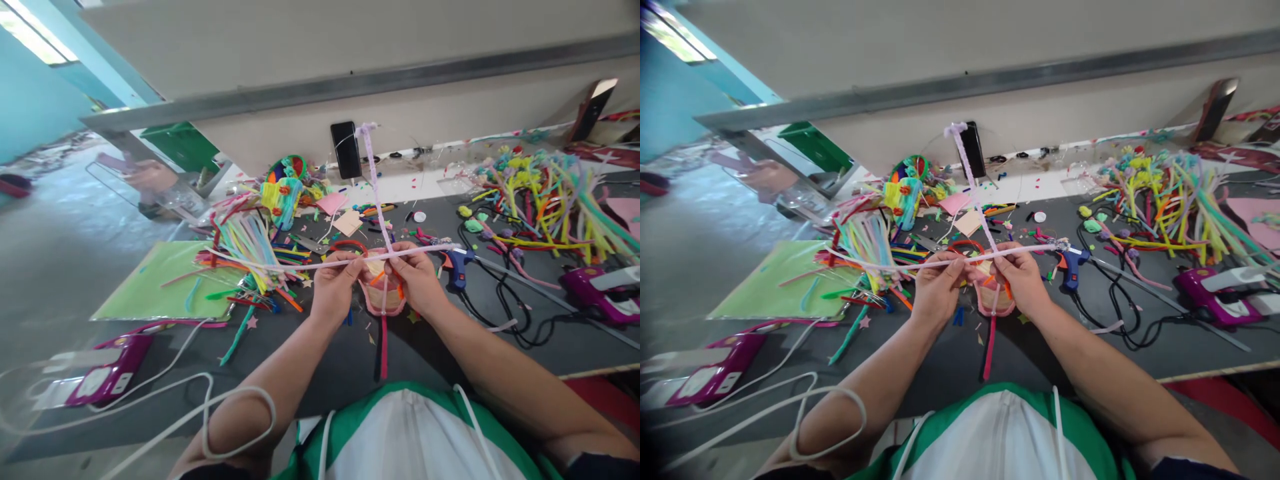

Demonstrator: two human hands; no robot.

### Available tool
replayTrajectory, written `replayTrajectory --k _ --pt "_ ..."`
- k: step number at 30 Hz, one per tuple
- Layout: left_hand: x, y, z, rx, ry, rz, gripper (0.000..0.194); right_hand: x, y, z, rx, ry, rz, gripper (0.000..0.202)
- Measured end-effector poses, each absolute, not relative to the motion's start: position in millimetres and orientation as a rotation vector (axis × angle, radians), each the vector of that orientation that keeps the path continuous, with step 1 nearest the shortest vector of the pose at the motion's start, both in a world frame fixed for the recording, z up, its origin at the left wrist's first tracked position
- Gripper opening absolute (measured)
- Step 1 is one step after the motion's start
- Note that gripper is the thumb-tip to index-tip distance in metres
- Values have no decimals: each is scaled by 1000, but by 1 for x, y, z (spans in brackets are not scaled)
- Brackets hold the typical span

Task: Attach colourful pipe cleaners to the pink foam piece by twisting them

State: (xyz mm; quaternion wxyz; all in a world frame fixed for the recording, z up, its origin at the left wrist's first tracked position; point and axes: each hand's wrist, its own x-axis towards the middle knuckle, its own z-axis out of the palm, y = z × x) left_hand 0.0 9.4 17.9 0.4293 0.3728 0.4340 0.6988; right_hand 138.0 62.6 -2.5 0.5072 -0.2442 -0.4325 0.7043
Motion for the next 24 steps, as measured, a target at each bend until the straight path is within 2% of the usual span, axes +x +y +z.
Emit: replayTrajectory --k 6,14,19,24 --pt "-8 15 24 716 997 1760 24 138 64 -5 -582 -1041 1678 20" --pt "-14 15 21 1144 1328 2058 15 141 69 -11 -649 -991 1628 21" --pt "-21 14 24 1344 1555 2066 13 141 70 -12 -671 -1015 1591 33" --pt "-33 16 26 1467 1579 2153 11 141 73 -16 -743 -1035 1528 45"
